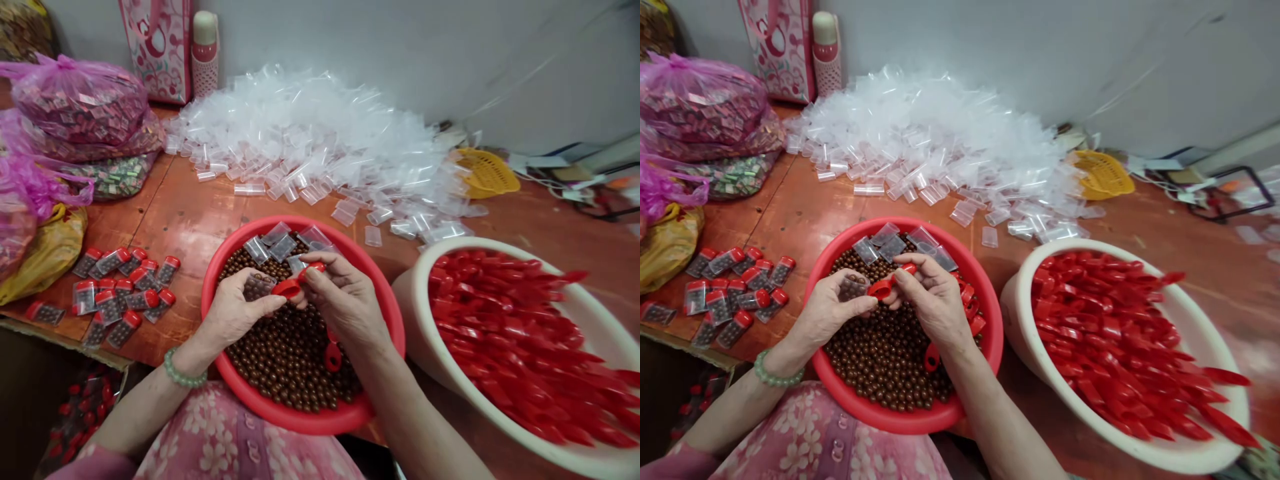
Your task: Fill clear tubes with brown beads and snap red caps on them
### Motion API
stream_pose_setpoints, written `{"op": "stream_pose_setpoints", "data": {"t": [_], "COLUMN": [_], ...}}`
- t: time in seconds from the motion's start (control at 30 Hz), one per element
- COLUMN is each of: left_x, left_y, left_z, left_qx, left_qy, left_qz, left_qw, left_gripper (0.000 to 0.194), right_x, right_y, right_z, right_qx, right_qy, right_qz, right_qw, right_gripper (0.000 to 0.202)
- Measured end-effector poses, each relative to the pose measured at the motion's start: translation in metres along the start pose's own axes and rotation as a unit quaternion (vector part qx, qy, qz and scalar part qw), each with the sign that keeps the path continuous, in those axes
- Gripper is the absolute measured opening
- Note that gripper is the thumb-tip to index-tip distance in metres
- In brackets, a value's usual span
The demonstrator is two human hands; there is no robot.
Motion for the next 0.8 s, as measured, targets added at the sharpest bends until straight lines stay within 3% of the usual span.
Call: {"op": "stream_pose_setpoints", "data": {"t": [0.13, 0.23, 0.3, 0.4, 0.47, 0.53, 0.63, 0.8], "left_x": [-0.001, 0.0, 0.0, 0.0, 0.0, 0.0, -0.001, -0.001], "left_y": [0.0, 0.0, -0.001, 0.0, 0.001, 0.003, 0.005, 0.007], "left_z": [0.001, 0.002, 0.002, 0.002, 0.001, 0.0, -0.001, 0.0], "left_qx": [-0.004, -0.01, -0.023, -0.035, -0.023, -0.01, -0.016, -0.09], "left_qy": [0.021, 0.032, 0.039, 0.032, 0.015, 0.009, 0.023, 0.087], "left_qz": [0.048, 0.082, 0.096, 0.109, 0.106, 0.092, 0.121, 0.233], "left_qw": [0.999, 0.996, 0.994, 0.993, 0.994, 0.996, 0.992, 0.964], "left_gripper": [0.028, 0.031, 0.035, 0.037, 0.036, 0.035, 0.035, 0.035], "right_x": [0.001, 0.001, -0.001, -0.002, 0.0, 0.001, -0.002, -0.004], "right_y": [0.0, -0.001, -0.005, -0.016, -0.023, -0.027, -0.024, -0.011], "right_z": [0.005, 0.01, 0.015, 0.024, 0.027, 0.027, 0.025, 0.017], "right_qx": [-0.006, 0.006, 0.016, 0.023, 0.012, 0.003, 0.015, 0.062], "right_qy": [-0.013, 0.056, 0.164, 0.32, 0.369, 0.38, 0.348, 0.216], "right_qz": [0.003, 0.122, 0.245, 0.389, 0.442, 0.466, 0.465, 0.359], "right_qw": [1.0, 0.991, 0.955, 0.863, 0.818, 0.799, 0.814, 0.906], "right_gripper": [0.031, 0.03, 0.03, 0.035, 0.037, 0.038, 0.034, 0.025]}}
Point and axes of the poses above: each hand's wrist, its own z-axis away from the middle knuckle, its own y-axis out of the back of the hand, x = y × z, the point moved 3 cm from there along -z, towards the middle knuckle, and after that the axes turned 9 degrees about z, right-handed, at the moved point
